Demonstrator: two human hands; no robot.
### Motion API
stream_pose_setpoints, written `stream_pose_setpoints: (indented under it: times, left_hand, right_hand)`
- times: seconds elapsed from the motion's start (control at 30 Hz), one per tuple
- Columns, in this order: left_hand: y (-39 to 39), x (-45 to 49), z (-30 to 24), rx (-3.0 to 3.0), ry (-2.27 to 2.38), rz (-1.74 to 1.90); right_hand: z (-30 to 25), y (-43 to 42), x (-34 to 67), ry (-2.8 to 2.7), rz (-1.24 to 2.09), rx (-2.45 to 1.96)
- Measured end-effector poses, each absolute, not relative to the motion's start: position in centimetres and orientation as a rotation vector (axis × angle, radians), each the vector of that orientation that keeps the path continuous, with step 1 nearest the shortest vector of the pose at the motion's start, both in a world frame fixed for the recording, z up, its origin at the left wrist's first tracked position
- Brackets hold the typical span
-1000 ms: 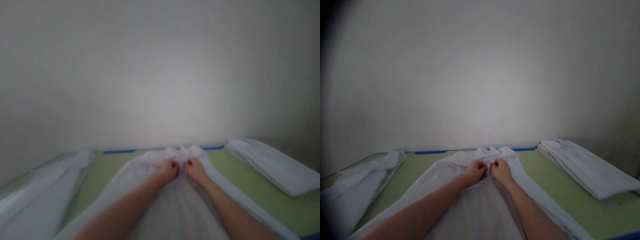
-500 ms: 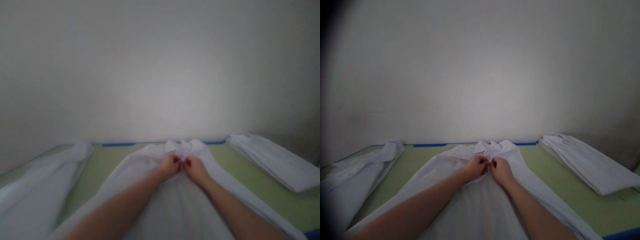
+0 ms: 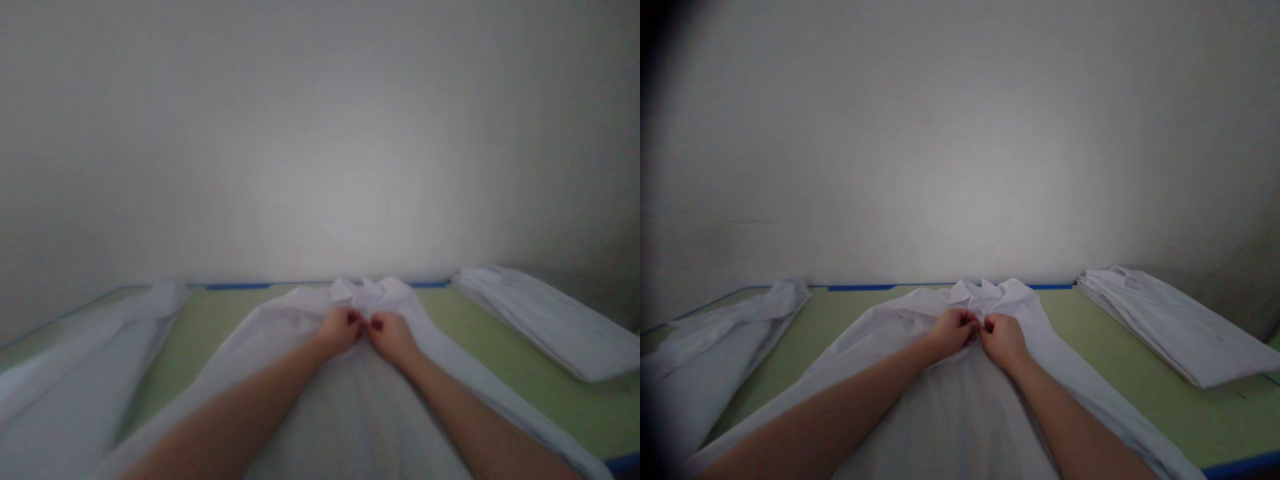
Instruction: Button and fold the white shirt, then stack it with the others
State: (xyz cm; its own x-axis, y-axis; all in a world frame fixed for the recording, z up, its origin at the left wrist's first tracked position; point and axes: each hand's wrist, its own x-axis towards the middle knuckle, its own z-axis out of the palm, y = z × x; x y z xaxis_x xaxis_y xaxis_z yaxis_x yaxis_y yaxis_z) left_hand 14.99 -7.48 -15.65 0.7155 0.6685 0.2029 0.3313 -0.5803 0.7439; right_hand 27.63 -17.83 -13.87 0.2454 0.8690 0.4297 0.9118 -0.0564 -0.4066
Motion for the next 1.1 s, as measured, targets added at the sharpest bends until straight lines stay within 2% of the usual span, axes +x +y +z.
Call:
stream_pose_setpoints:
  times: [0.23,0.47,0.87,1.1]
  left_hand:
    - [-7.6,15.0,-15.7,2.12,0.778,0.613]
    - [-7.7,15.0,-15.5,2.019,0.767,0.579]
    - [-8.4,14.8,-15.4,2.146,0.768,0.726]
    - [-7.8,14.9,-15.5,2.142,0.771,0.724]
  right_hand:
    - [-13.2,-18.4,28.4,-1.761,0.061,-1.717]
    - [-12.9,-18.5,28.3,-1.76,0.07,-1.754]
    - [-13.3,-18.3,27.5,-1.82,-0.218,-1.875]
    - [-13.0,-18.5,27.4,-1.694,-0.01,-1.758]
